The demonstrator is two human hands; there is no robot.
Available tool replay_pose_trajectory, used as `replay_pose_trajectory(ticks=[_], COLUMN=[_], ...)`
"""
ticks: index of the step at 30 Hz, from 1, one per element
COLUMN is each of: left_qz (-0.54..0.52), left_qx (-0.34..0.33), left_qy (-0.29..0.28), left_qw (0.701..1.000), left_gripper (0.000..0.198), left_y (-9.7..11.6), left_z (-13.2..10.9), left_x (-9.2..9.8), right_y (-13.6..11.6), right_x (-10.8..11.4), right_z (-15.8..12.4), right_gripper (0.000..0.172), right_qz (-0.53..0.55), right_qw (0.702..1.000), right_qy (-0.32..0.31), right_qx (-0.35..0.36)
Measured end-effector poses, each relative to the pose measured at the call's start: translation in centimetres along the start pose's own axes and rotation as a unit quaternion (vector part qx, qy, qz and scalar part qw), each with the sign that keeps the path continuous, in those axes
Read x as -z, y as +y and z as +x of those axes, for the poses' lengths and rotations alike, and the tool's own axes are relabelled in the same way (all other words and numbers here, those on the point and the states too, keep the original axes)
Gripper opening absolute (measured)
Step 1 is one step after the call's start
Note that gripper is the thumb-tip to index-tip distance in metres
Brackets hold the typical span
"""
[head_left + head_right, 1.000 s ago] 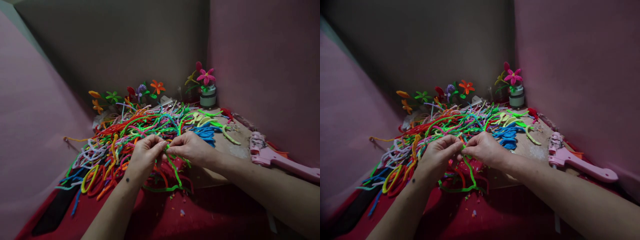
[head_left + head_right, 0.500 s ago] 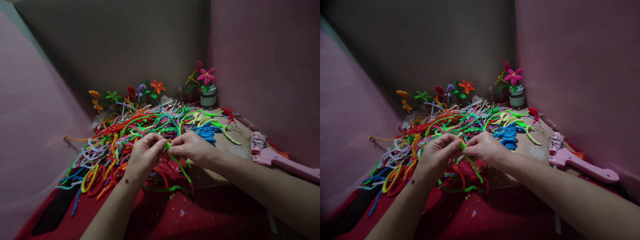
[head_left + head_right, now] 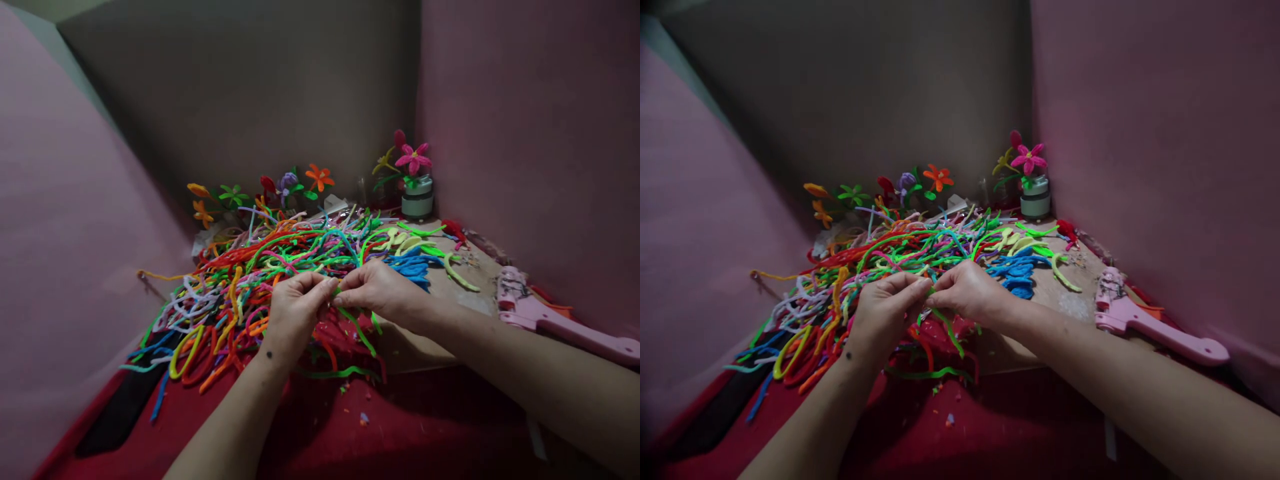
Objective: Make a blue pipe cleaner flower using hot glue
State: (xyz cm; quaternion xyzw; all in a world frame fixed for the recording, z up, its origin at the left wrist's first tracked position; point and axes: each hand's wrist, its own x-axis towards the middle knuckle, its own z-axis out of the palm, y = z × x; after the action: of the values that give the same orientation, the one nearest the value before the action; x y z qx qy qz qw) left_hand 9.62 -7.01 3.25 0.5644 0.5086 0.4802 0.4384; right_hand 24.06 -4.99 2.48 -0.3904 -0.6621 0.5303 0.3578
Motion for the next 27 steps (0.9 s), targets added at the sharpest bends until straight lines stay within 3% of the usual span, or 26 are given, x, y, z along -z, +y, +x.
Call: replay_pose_trajectory(ticks=[10, 13, 16, 18, 22, 24, 27], left_qz=[-0.04, -0.093, -0.139, -0.143, -0.151, -0.146, -0.124], left_qx=[-0.013, -0.019, 0.017, 0.059, 0.109, 0.101, 0.062], left_qy=[0.002, -0.009, -0.046, -0.1, -0.185, -0.193, -0.163], left_qw=[0.999, 0.995, 0.989, 0.983, 0.965, 0.965, 0.977], left_gripper=[0.019, 0.018, 0.023, 0.027, 0.028, 0.027, 0.025], left_y=[0.0, -0.1, -0.5, -0.9, -1.5, -1.7, -1.6], left_z=[0.0, 0.4, 0.9, 1.1, 1.1, 1.0, 0.7], left_x=[-0.3, -0.2, 0.2, 0.5, 0.6, 0.4, -0.1], right_y=[-0.8, -0.9, -0.8, -0.6, 0.2, 0.4, 0.8], right_x=[0.5, 0.6, 0.3, 0.0, -0.5, -0.6, -0.6], right_z=[0.2, 0.5, 0.9, 1.1, 1.1, 1.1, 1.2], right_gripper=[0.012, 0.017, 0.022, 0.024, 0.021, 0.019, 0.017], right_qz=[0.005, 0.019, 0.086, 0.148, 0.248, 0.28, 0.312], right_qw=[1.0, 1.0, 0.993, 0.982, 0.962, 0.954, 0.943], right_qy=[-0.022, 0.008, 0.079, 0.109, 0.11, 0.108, 0.117], right_qx=[-0.009, -0.003, 0.035, 0.037, 0.011, 0.0, 0.003])
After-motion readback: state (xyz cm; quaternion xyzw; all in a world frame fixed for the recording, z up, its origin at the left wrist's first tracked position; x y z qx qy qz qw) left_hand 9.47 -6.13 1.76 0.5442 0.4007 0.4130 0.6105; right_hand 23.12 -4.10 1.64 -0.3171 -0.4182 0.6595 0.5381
